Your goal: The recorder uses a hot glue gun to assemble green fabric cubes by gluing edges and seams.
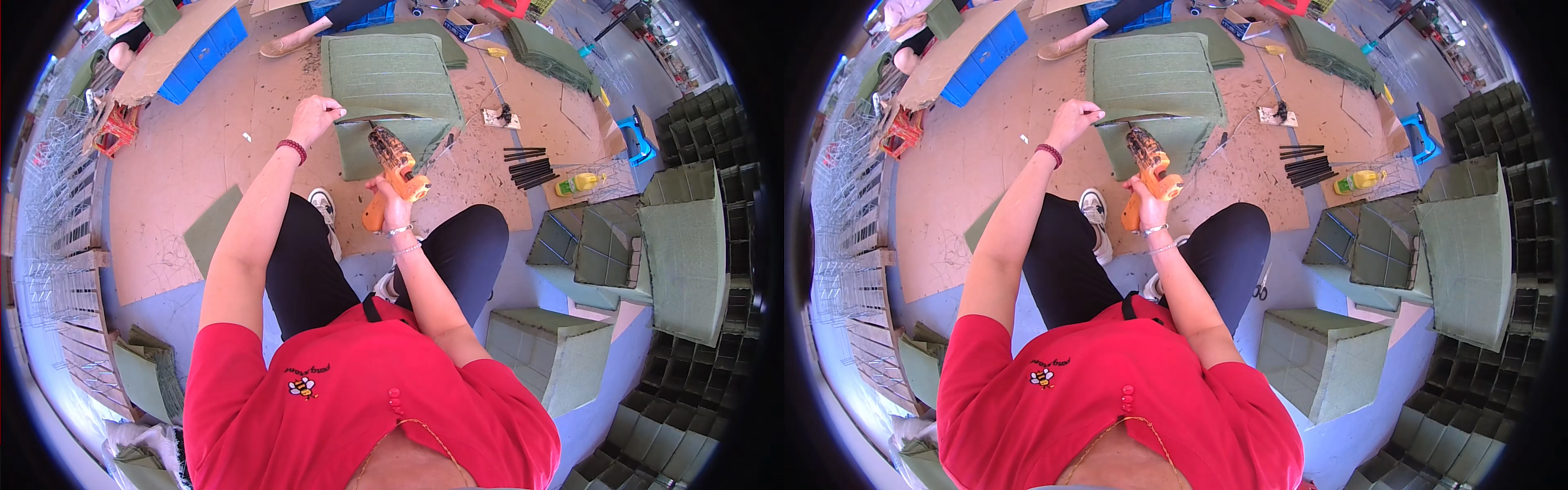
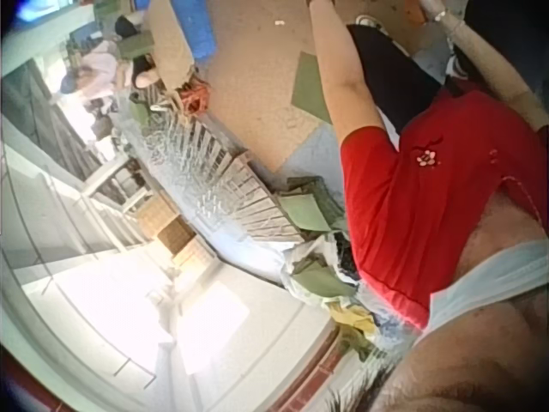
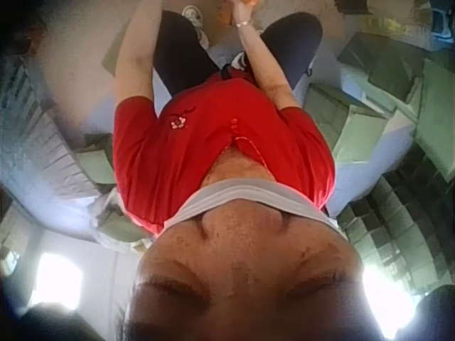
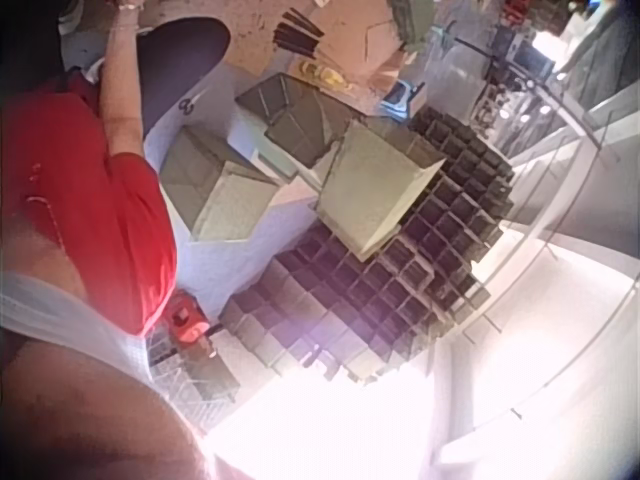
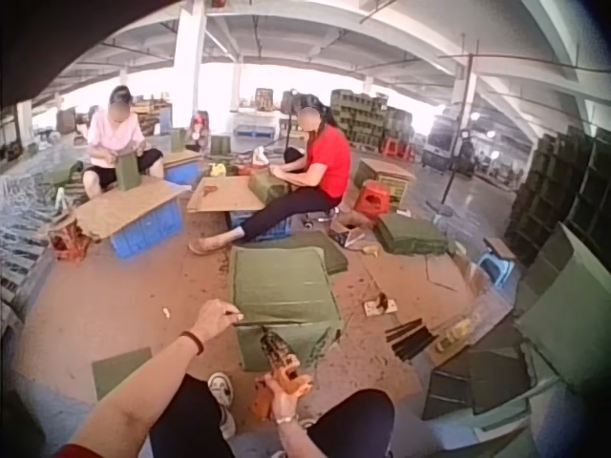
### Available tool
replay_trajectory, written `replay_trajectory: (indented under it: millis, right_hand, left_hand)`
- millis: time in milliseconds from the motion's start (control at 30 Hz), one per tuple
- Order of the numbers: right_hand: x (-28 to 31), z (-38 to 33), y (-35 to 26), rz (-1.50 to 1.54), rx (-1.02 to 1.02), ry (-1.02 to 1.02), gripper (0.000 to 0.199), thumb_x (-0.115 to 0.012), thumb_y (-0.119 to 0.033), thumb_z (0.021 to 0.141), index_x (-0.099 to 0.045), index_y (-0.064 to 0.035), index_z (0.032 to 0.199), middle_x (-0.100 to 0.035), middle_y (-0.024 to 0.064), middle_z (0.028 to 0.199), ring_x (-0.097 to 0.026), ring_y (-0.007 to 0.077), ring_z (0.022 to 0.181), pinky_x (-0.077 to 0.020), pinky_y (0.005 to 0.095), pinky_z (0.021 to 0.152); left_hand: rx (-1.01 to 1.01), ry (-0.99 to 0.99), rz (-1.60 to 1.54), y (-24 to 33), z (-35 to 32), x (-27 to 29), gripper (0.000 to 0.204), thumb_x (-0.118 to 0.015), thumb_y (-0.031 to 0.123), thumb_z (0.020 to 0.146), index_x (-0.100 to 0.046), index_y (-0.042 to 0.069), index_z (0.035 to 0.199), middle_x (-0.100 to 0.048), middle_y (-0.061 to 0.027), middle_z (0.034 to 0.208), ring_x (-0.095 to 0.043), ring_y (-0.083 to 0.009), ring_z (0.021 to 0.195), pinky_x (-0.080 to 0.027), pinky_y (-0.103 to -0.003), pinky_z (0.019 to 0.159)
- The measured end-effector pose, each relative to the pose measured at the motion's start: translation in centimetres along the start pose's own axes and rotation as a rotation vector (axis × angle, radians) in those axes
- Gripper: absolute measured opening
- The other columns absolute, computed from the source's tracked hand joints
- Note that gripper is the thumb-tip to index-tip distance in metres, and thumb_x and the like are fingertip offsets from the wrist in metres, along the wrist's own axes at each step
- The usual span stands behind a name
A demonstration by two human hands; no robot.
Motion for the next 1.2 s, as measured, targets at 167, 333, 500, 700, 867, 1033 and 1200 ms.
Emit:
replay_trajectory:
  millis: [167,333,500,700,867,1033,1200]
  right_hand:
    - [-0.2,-0.1,-0.5,0.057,0.013,0.032,0.004,-0.055,-0.006,0.083,-0.052,-0.0032,0.083,-0.059,0.0052,0.073,-0.055,0.0134,0.071,-0.0424,0.0254,0.066]
    - [0.0,-0.2,-0.6,0.041,0.001,0.042,0.005,-0.055,-0.007,0.083,-0.052,-0.0036,0.083,-0.058,0.0047,0.073,-0.055,0.0133,0.071,-0.0424,0.0252,0.066]
    - [0.6,0.1,-0.4,0.044,0.010,0.050,0.007,-0.056,-0.008,0.082,-0.052,-0.0028,0.084,-0.057,0.0053,0.073,-0.056,0.0150,0.071,-0.0434,0.0267,0.069]
    - [0.6,0.0,-0.7,0.041,0.017,0.064,0.008,-0.056,-0.009,0.081,-0.052,-0.0022,0.084,-0.057,0.0058,0.073,-0.057,0.0166,0.072,-0.0441,0.0282,0.071]
    - [1.0,0.1,-0.5,0.047,0.021,0.058,0.008,-0.056,-0.009,0.082,-0.052,-0.0023,0.084,-0.056,0.0056,0.073,-0.057,0.0169,0.071,-0.0442,0.0286,0.071]
    - [1.1,0.0,-0.7,0.085,0.019,0.066,0.008,-0.056,-0.007,0.082,-0.052,-0.0020,0.087,-0.056,0.0057,0.074,-0.056,0.0149,0.069,-0.0436,0.0266,0.067]
    - [1.1,-0.1,-1.0,0.093,0.023,0.072,0.008,-0.056,-0.006,0.082,-0.052,-0.0018,0.088,-0.056,0.0054,0.074,-0.057,0.0152,0.070,-0.0438,0.0270,0.068]
  left_hand:
    - [0.032,-0.005,-0.010,-0.1,0.1,0.0,0.020,-0.065,0.023,0.076,-0.069,0.006,0.084,-0.065,-0.0137,0.076,-0.062,-0.0255,0.069,-0.046,-0.035,0.067]
    - [0.046,-0.012,0.000,0.0,0.0,0.0,0.020,-0.065,0.022,0.076,-0.069,0.005,0.085,-0.065,-0.0139,0.076,-0.062,-0.0250,0.069,-0.046,-0.034,0.067]
    - [0.036,-0.016,-0.014,-0.1,0.1,0.0,0.020,-0.065,0.022,0.076,-0.069,0.005,0.085,-0.066,-0.0140,0.076,-0.062,-0.0249,0.069,-0.046,-0.034,0.068]
    - [0.051,-0.022,0.003,-0.2,0.1,0.1,0.020,-0.064,0.022,0.077,-0.069,0.005,0.086,-0.066,-0.0140,0.077,-0.063,-0.0253,0.070,-0.047,-0.035,0.069]
    - [0.036,-0.018,-0.005,0.1,0.0,0.1,0.020,-0.064,0.022,0.077,-0.069,0.005,0.086,-0.066,-0.0142,0.077,-0.063,-0.0257,0.070,-0.047,-0.035,0.069]
    - [0.034,-0.018,-0.019,0.1,-0.1,0.2,0.020,-0.064,0.022,0.077,-0.069,0.005,0.086,-0.066,-0.0143,0.077,-0.063,-0.0261,0.070,-0.047,-0.035,0.069]
    - [0.033,-0.009,-0.017,0.1,-0.2,0.3,0.020,-0.065,0.023,0.076,-0.069,0.005,0.086,-0.066,-0.0139,0.077,-0.062,-0.0260,0.071,-0.047,-0.035,0.069]
Point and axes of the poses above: each hand's wrist, its own z-axis towards the middle knuckle, its own x-axis out of the back of the hand, y = z × x, the point moved 4 cm from there along z, towards the middle knuckle
